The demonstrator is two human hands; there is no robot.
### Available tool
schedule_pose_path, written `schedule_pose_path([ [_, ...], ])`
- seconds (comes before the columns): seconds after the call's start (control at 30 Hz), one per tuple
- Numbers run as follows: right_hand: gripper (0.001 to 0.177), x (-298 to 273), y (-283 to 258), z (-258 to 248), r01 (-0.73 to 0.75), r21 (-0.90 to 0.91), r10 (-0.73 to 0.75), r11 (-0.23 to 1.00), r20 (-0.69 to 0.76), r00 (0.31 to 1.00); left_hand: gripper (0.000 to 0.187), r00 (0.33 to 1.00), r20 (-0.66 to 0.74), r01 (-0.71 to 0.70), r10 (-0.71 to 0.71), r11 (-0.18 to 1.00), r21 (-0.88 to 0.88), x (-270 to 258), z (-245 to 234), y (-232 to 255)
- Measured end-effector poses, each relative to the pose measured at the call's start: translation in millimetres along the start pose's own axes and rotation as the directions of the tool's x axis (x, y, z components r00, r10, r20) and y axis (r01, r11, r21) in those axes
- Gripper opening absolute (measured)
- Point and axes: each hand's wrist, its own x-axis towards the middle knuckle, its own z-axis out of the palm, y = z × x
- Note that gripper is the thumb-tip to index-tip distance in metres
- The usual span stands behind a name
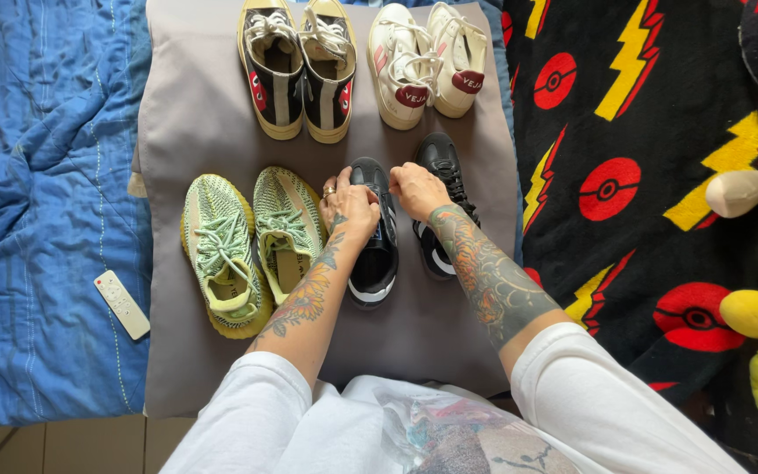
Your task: The person threads and ties the laces of a pair of black sneakers placed on a pillow. They repeatedly pull, adjust, and knot the laces on both shoes, finishing with a tied bow on each.
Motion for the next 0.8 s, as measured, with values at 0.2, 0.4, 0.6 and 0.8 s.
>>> schedule_pose_path([
  [0.2,0.003,11,-3,-11,0.075,-0.137,-0.065,0.988,0.073,0.995,0.018,0.997,-0.071,0.03,-0.031,0.999,-0.015,-5,14,2],
  [0.4,0.005,31,4,-8,0.22,-0.06,-0.203,0.974,0.208,0.957,0.025,0.988,-0.151,0.009,-0.025,0.994,-0.105,-9,32,-8],
  [0.6,0.023,42,19,3,0.112,0.203,-0.139,0.973,0.124,0.982,0.014,0.983,-0.177,0.035,-0.047,0.997,-0.071,-1,32,-5],
  [0.8,0.016,13,3,5,0.047,0.27,-0.051,0.962,0.005,0.999,0.008,0.994,-0.113,0.021,-0.015,0.999,0.047,13,16,3],
])
